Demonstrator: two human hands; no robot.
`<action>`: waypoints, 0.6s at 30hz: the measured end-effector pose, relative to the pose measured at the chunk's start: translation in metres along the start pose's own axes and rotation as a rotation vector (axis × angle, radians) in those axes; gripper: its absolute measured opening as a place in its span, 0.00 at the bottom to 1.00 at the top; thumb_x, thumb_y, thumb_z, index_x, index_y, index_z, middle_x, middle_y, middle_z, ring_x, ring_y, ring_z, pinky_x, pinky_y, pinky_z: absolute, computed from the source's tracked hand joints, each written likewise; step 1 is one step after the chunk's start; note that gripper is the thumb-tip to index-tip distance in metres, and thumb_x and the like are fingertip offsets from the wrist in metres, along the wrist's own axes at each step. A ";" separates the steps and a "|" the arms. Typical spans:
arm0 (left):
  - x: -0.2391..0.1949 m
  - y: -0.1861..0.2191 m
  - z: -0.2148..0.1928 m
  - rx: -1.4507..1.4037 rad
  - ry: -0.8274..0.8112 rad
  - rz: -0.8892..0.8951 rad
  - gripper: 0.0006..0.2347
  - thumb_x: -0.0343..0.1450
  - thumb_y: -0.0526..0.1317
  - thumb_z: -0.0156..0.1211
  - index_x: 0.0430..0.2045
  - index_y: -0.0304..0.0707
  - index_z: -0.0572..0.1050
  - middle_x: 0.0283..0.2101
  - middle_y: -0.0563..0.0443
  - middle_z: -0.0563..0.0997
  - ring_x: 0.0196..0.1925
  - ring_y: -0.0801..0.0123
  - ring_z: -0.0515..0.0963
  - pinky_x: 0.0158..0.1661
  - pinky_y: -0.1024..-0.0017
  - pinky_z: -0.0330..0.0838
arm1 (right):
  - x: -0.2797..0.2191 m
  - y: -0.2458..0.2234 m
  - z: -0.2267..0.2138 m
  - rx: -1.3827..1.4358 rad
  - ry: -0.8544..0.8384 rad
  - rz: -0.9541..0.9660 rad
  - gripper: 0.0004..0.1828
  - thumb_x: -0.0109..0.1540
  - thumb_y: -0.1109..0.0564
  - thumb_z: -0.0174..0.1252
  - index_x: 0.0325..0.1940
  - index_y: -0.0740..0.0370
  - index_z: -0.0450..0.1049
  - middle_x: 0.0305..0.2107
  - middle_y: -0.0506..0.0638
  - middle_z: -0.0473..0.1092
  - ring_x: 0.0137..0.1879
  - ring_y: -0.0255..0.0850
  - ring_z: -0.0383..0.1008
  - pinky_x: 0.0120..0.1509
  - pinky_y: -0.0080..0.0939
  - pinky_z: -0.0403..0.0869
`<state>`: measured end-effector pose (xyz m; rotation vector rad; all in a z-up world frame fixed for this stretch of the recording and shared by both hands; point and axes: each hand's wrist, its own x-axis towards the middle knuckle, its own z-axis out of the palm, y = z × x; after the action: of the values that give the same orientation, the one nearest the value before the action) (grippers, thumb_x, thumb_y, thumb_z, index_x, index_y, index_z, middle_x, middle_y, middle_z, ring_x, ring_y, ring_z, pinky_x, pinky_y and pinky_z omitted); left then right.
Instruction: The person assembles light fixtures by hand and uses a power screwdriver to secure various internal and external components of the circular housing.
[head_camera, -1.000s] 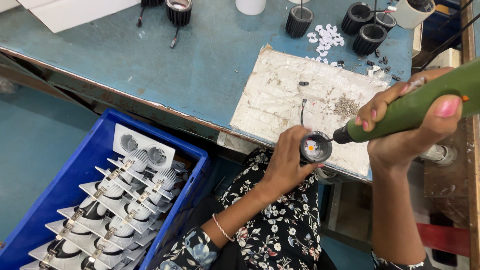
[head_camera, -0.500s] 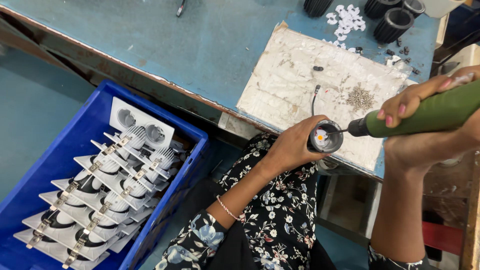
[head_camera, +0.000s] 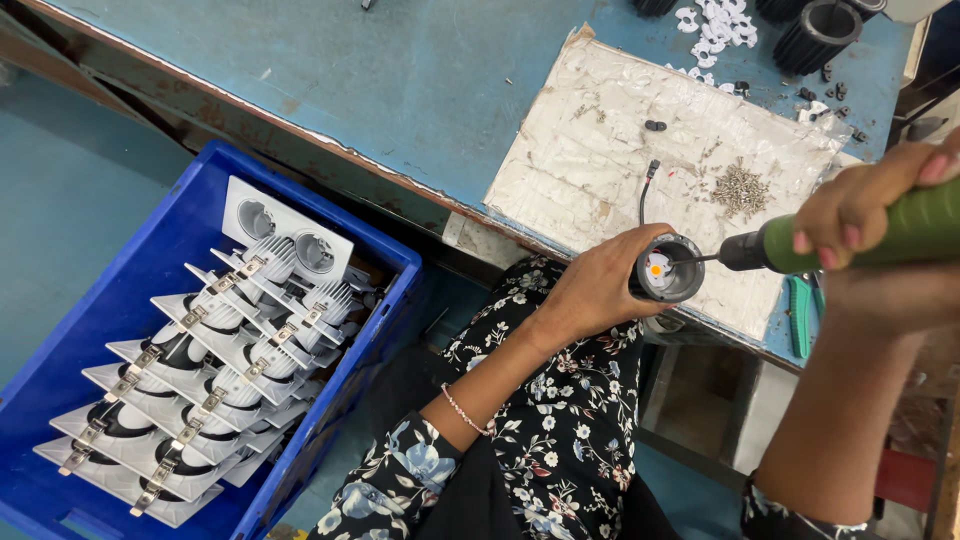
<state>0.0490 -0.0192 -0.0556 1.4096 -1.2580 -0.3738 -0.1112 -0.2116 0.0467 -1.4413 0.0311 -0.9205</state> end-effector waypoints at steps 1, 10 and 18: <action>0.000 0.000 0.000 -0.001 -0.001 0.001 0.33 0.60 0.45 0.75 0.58 0.36 0.67 0.57 0.42 0.78 0.59 0.50 0.79 0.59 0.60 0.74 | 0.004 -0.002 -0.004 0.044 -0.038 0.019 0.16 0.70 0.42 0.38 0.47 0.56 0.61 0.15 0.46 0.61 0.20 0.39 0.61 0.26 0.43 0.69; -0.001 -0.003 0.002 0.003 -0.010 -0.011 0.34 0.60 0.46 0.75 0.60 0.36 0.67 0.60 0.42 0.76 0.62 0.51 0.77 0.62 0.60 0.72 | 0.066 -0.004 -0.030 0.190 -0.827 0.013 0.06 0.71 0.50 0.45 0.47 0.52 0.64 0.17 0.41 0.69 0.21 0.34 0.72 0.30 0.43 0.79; -0.002 -0.005 0.003 0.004 0.022 0.028 0.34 0.60 0.45 0.75 0.60 0.35 0.67 0.61 0.41 0.76 0.63 0.50 0.77 0.63 0.60 0.71 | 0.021 -0.004 -0.020 0.049 -0.263 0.011 0.06 0.71 0.51 0.45 0.47 0.52 0.65 0.12 0.39 0.61 0.18 0.33 0.63 0.25 0.39 0.71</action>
<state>0.0480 -0.0202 -0.0623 1.3948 -1.2598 -0.3363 -0.1101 -0.2385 0.0571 -1.5046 -0.1779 -0.7121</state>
